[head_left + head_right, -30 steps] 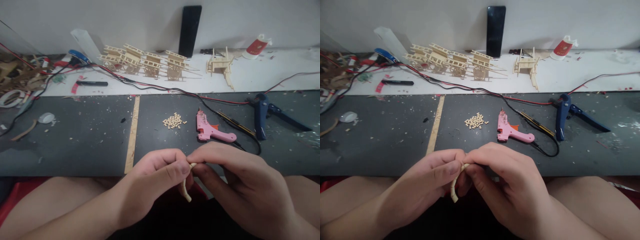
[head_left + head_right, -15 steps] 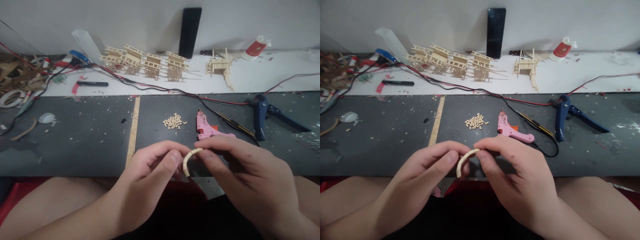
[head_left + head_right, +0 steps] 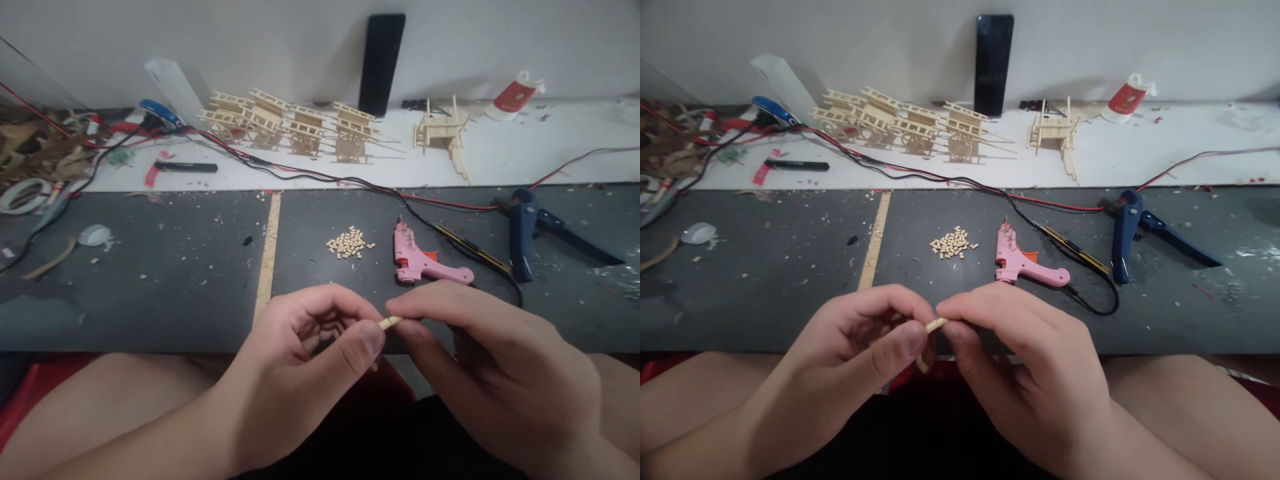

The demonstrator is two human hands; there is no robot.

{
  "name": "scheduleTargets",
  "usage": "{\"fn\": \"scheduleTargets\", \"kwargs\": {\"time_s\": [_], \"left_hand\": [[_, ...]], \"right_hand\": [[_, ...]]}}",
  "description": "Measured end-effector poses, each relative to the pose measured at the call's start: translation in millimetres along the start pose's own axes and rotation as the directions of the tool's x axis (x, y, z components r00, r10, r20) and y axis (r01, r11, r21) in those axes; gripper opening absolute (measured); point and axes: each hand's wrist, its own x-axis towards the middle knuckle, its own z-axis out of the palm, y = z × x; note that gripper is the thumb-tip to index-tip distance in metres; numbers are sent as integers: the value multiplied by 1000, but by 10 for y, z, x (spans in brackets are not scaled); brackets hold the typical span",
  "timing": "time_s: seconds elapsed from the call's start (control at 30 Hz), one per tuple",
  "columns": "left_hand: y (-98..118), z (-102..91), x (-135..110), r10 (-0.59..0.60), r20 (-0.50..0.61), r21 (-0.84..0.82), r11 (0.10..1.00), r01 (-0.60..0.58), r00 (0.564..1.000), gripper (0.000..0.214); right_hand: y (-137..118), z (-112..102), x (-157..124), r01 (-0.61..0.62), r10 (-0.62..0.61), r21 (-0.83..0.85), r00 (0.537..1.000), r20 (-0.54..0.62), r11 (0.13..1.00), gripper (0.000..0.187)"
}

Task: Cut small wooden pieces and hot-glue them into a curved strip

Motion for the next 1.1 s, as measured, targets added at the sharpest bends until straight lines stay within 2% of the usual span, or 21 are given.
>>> {"fn": "scheduleTargets", "kwargs": {"time_s": [0.13,0.27,0.33,0.43,0.5,0.7,0.87,1.1], "left_hand": [[4,6,-16,93,-40,115,989,-88,995,13],[2,4,-55,214,-68,277,942,-188,974,16],[10,2,-71,310,-60,379,886,-265,949,12],[19,9,-85,474,-17,538,746,-391,880,10],[16,22,-92,532,11,607,669,-428,847,12],[-17,27,-95,569,60,679,578,-451,820,18],[-38,-28,-82,604,138,672,525,-522,785,18],[-35,-6,-45,621,124,691,506,-516,774,14]], "right_hand": [[-13,10,-1,14,-14,2,1000,-10,1000,25],[-23,12,-11,2,-2,24,1000,-17,1000,24],[-17,-1,-32,-16,16,35,1000,6,999,23],[-7,-30,-59,-37,34,47,998,51,998,18],[-14,-38,-51,-52,48,67,997,58,996,14],[-84,-4,42,-142,147,177,989,-13,974,14],[-88,14,31,-226,217,261,974,62,939,14],[-68,33,30,-325,290,335,945,151,884,15]]}}
